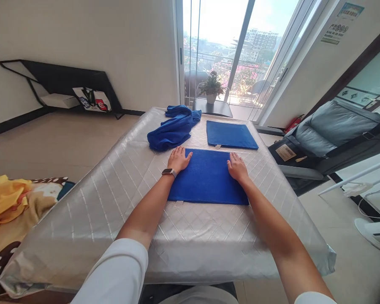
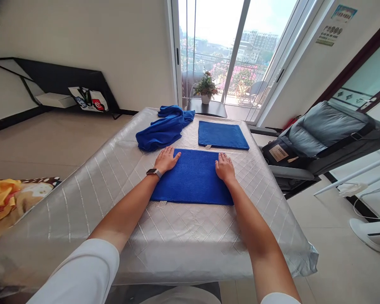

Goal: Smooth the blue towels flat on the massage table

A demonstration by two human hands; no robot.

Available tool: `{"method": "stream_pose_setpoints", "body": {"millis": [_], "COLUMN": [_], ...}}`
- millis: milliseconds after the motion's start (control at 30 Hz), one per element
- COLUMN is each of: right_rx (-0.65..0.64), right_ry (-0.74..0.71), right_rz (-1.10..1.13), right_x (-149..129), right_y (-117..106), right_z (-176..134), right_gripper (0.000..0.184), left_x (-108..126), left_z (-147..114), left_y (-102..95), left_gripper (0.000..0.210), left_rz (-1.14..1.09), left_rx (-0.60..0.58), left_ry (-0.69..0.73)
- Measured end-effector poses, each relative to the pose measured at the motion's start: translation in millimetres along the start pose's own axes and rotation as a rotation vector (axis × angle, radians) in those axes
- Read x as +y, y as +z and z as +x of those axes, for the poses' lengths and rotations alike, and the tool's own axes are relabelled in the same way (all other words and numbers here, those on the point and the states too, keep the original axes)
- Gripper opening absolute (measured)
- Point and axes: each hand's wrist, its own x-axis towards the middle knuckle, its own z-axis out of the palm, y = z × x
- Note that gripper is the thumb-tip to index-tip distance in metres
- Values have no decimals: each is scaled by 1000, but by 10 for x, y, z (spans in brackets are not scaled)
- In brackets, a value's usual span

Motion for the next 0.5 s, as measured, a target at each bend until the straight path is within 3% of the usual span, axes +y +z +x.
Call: {"method": "stream_pose_setpoints", "body": {"millis": [167,367,500], "right_rx": [-132,-140,-145], "right_ry": [35,54,61], "right_rz": [12,37,47], "right_x": [5,-7,-28], "right_y": [39,67,63], "right_z": [-196,-203,-197], "right_gripper": [68,69,70], "left_x": [24,89,515], "left_z": [-21,-48,-120], "left_y": [-22,-149,-152], "left_gripper": [78,75,69], "left_rz": [21,144,150], "left_rx": [-10,25,108], "left_ry": [8,-20,136]}}
